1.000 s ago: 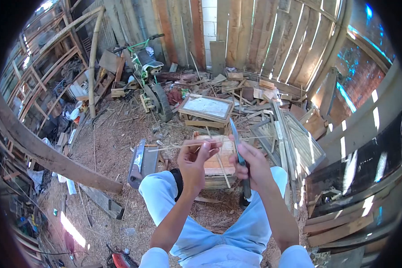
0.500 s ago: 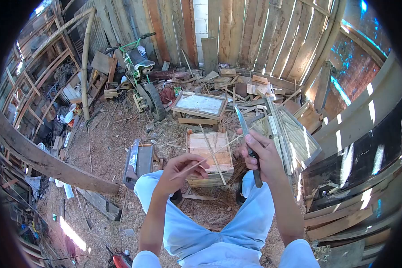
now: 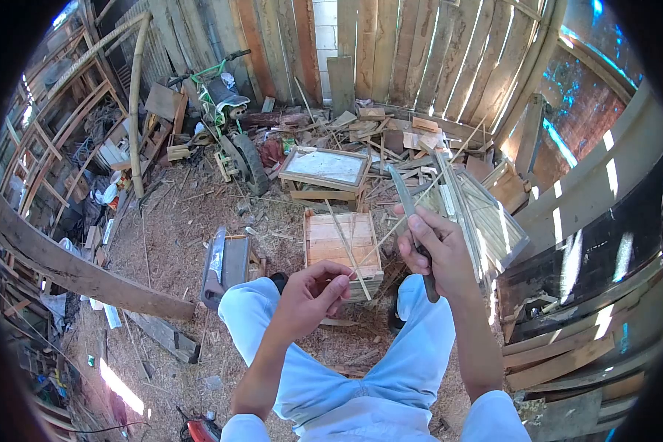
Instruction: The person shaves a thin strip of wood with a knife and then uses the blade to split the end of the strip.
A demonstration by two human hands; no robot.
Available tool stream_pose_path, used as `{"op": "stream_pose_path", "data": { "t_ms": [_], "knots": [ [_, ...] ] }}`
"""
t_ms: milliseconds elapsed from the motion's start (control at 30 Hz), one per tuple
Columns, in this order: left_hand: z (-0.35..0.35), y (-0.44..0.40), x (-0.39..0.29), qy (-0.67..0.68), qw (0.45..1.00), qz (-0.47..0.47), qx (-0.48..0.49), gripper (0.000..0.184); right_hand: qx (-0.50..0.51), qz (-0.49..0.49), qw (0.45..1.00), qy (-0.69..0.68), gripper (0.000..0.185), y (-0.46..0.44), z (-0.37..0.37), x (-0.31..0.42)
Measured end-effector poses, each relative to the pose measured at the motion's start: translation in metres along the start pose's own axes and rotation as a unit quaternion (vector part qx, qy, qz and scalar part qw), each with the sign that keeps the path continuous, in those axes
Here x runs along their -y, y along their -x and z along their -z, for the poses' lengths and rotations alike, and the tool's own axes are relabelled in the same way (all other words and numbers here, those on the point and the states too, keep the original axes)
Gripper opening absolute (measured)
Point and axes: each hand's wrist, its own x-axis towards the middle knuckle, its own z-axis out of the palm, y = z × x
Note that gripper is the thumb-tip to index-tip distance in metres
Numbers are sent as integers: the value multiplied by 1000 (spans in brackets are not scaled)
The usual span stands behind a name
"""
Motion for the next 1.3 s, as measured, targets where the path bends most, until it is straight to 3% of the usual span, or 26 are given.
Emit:
{"op": "stream_pose_path", "data": {
  "t_ms": [100, 200, 267, 433, 533, 600, 733, 900, 967, 1033, 1133, 1300],
  "knots": [
    [-11, 1, -2, -23, 999, -16, -39, 15, 2, 2, 1000, 17, 32, 3, -6, 0],
    [-19, -2, -2, -12, 997, -43, -56, 15, 77, -80, 993, 29, 35, 13, -16, -14],
    [-17, 0, -6, -6, 998, -36, -48, 15, 176, -153, 972, -35, 35, 18, -22, -23],
    [-20, 6, -3, -19, 997, -55, -51, 14, 109, -127, 986, -1, 31, 16, -11, -8],
    [-27, 10, -6, -66, 988, -97, -104, 13, 102, -135, 986, -3, 37, 17, -14, 5],
    [-28, 11, -6, -199, 960, -146, -130, 10, 138, -140, 980, -9, 35, 20, -15, 2],
    [-35, 17, -15, -242, 944, -168, -147, 9, 198, -126, 972, 3, 38, 30, -20, -2],
    [-41, 20, -14, -346, 876, -260, -212, 11, 179, -101, 978, 36, 40, 38, -29, 2],
    [-40, 19, -15, -364, 859, -291, -210, 12, 172, -100, 979, 45, 41, 38, -29, 2],
    [-41, 20, -17, -381, 843, -321, -205, 12, 201, -143, 967, -66, 41, 38, -23, 1],
    [-41, 20, -19, -393, 831, -342, -196, 14, 157, -160, 970, -91, 39, 40, -27, 9],
    [-37, 17, -18, -442, 795, -379, -170, 18, 182, -160, 967, -84, 40, 36, -16, 11]
  ]
}}
